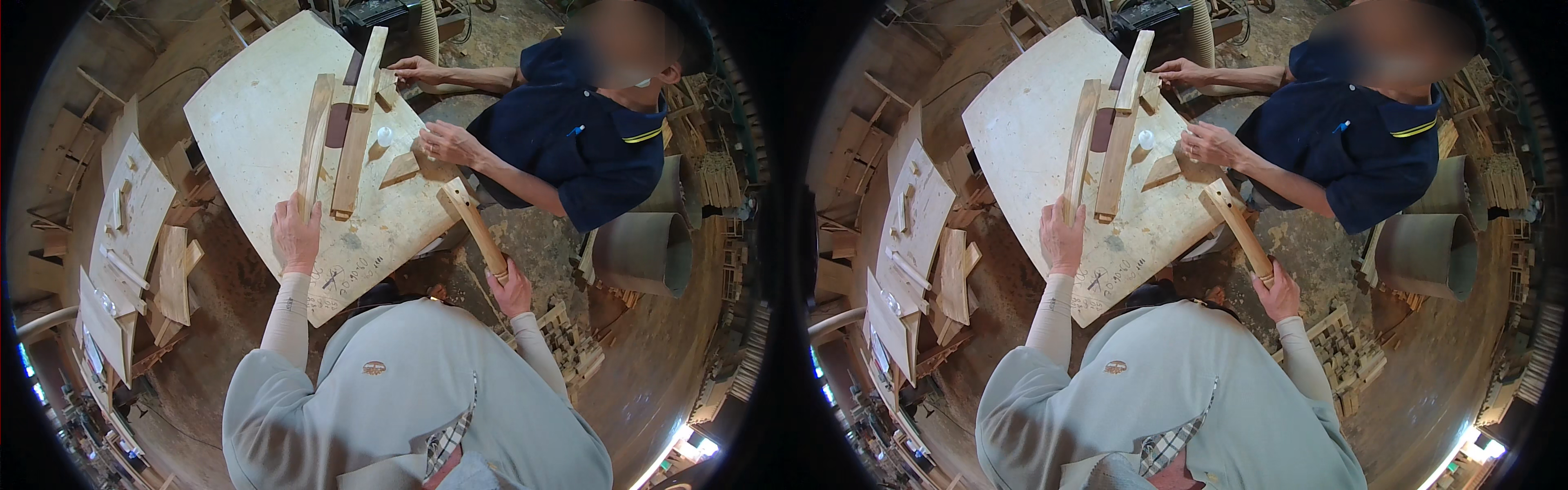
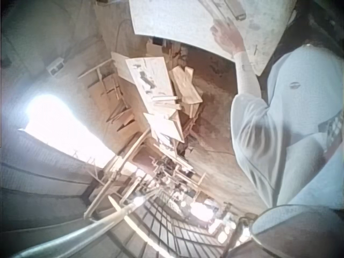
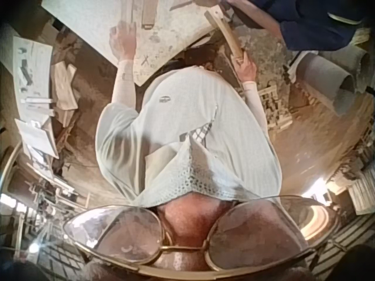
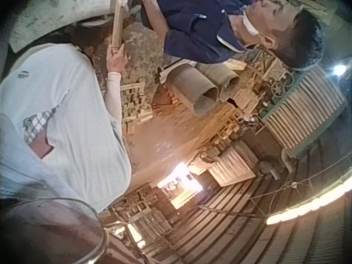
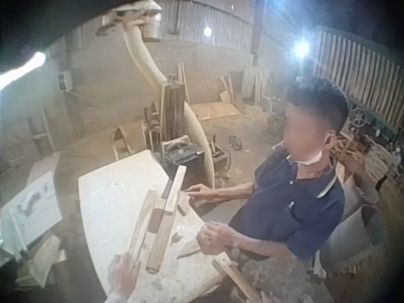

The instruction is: Sanding wood components, applying glue, and assembling wooden furniture parts using a mallet.

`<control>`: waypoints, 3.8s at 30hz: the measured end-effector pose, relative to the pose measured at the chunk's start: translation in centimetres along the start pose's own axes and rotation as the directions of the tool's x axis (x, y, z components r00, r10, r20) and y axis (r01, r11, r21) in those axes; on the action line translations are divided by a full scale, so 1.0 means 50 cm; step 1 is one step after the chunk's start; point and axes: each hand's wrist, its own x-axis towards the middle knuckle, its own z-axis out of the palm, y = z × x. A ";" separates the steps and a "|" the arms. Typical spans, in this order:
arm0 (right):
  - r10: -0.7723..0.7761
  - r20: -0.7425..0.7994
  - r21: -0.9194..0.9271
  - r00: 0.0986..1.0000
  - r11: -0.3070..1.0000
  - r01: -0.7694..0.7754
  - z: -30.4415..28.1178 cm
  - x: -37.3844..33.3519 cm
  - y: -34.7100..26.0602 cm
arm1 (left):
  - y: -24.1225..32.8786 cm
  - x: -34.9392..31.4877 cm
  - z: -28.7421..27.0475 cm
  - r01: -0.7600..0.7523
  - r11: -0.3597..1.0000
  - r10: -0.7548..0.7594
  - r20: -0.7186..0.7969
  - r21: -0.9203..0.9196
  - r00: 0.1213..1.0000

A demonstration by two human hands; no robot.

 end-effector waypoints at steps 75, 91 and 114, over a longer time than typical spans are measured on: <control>-0.623 0.172 0.100 0.763 0.782 0.616 0.027 0.924 -0.476 | -0.089 0.054 0.038 0.039 0.854 -0.113 -0.113 -0.519 0.987; -0.650 0.081 0.051 0.756 0.760 0.648 0.000 0.874 -0.483 | -0.078 0.052 0.022 0.075 0.846 -0.141 -0.085 -0.528 0.986; -0.312 -0.522 0.290 0.794 0.810 0.509 -0.067 0.609 -0.453 | -0.042 0.049 -0.008 0.078 0.880 -0.099 -0.021 -0.469 0.995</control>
